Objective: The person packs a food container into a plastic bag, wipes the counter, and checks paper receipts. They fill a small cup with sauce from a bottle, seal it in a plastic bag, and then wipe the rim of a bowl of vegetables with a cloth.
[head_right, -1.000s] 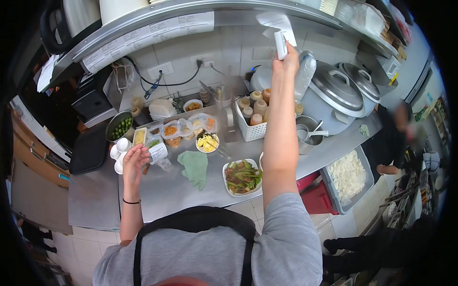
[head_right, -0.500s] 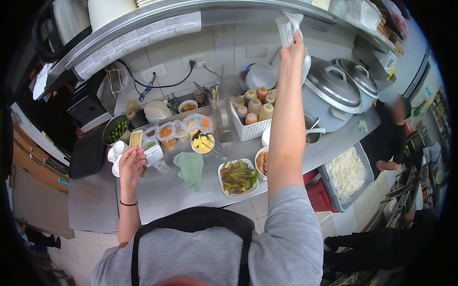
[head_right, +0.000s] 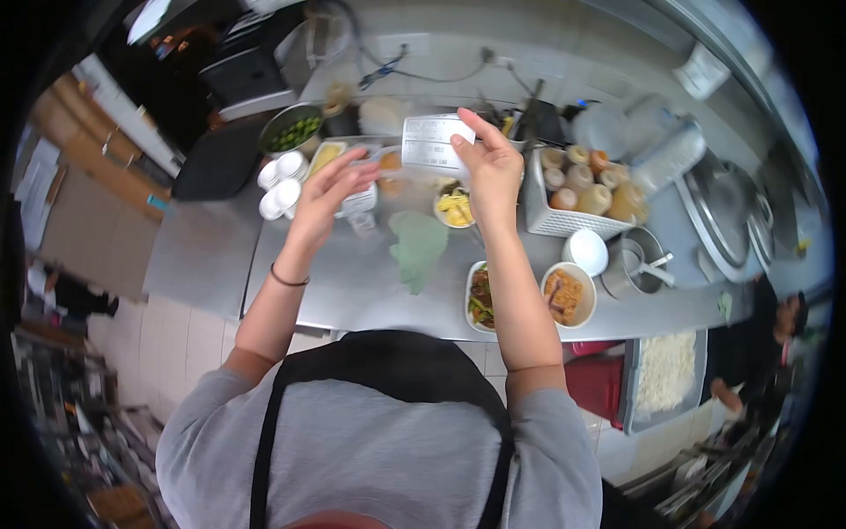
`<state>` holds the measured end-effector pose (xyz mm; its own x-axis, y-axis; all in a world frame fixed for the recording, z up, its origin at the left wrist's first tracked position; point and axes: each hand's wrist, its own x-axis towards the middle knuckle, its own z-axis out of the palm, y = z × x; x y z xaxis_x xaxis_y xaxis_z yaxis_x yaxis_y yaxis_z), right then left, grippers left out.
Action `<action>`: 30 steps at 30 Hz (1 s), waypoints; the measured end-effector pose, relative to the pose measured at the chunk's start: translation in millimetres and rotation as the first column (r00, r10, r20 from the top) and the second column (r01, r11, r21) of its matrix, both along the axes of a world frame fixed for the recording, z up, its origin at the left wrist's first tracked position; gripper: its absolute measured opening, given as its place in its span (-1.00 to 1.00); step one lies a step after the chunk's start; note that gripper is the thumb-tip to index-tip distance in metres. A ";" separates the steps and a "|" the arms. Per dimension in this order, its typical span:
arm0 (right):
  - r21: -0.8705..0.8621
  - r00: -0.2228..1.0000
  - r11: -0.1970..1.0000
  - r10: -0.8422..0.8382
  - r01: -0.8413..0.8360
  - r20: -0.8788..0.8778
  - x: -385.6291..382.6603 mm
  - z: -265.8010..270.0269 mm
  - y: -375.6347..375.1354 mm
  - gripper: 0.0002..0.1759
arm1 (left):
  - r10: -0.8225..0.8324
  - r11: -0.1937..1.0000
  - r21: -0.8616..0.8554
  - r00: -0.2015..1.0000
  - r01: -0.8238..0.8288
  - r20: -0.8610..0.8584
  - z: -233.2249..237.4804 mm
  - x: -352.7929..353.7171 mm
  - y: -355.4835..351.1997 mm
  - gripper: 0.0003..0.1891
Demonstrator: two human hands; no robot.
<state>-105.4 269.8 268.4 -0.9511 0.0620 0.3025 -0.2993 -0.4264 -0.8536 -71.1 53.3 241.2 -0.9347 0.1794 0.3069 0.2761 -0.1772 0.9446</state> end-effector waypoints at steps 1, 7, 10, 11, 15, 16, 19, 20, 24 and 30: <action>0.011 0.999 1.000 0.028 -0.027 -0.027 1.0 -3.1 -13.7 -0.60 | 0.045 0.999 0.000 0.999 -0.045 0.009 7.3 2.9 0.6 -0.59; 0.033 0.968 0.968 0.249 -0.247 -0.032 11.3 -11.2 -91.7 -0.60 | 0.188 0.980 0.083 0.979 -0.181 -0.083 33.2 29.3 -24.5 -0.56; 0.003 0.920 0.921 0.388 -0.389 -0.046 19.6 -20.5 -131.7 -0.61 | 0.275 0.961 -0.035 0.961 -0.275 -0.014 28.4 51.4 -54.4 -0.58; 0.003 0.891 0.892 0.451 -0.451 -0.047 23.9 -22.4 -146.0 -0.61 | 0.327 0.945 -0.021 0.945 -0.327 0.003 27.2 61.0 -64.2 -0.59; 0.005 0.772 0.772 0.635 -0.635 -0.014 39.0 -36.1 -199.2 -0.64 | 0.498 0.864 0.036 0.862 -0.503 0.095 21.7 104.6 -102.2 -0.64; -0.020 0.743 0.742 0.670 -0.670 -0.005 45.2 -36.8 -213.3 -0.64 | 0.541 0.840 -0.005 0.835 -0.543 0.099 19.6 117.2 -112.3 -0.65; -0.035 0.658 0.658 0.753 -0.752 -0.005 60.9 -42.0 -254.5 -0.60 | 0.624 0.779 -0.042 0.769 -0.625 0.137 13.4 151.4 -138.9 -0.67; 0.008 0.651 0.651 0.759 -0.759 -0.016 67.5 -42.1 -267.8 -0.59 | 0.653 0.755 -0.054 0.743 -0.653 0.145 12.0 162.6 -147.2 -0.67; 0.057 0.576 0.575 0.818 -0.816 -0.012 95.7 -47.7 -329.0 -0.61 | 0.772 0.635 -0.118 0.626 -0.763 0.112 6.6 204.2 -184.3 -0.67; 0.248 0.514 0.520 0.852 -0.817 -0.094 155.9 -57.1 -453.3 -0.70 | 0.850 0.510 -0.034 0.498 -0.859 0.172 -2.3 283.1 -279.0 -0.66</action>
<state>50.5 -183.5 211.3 -0.4613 -0.7938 0.3963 -0.0273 -0.4337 -0.9006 212.0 -225.7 239.0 -0.6554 -0.7430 0.1356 0.1794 0.0213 0.9835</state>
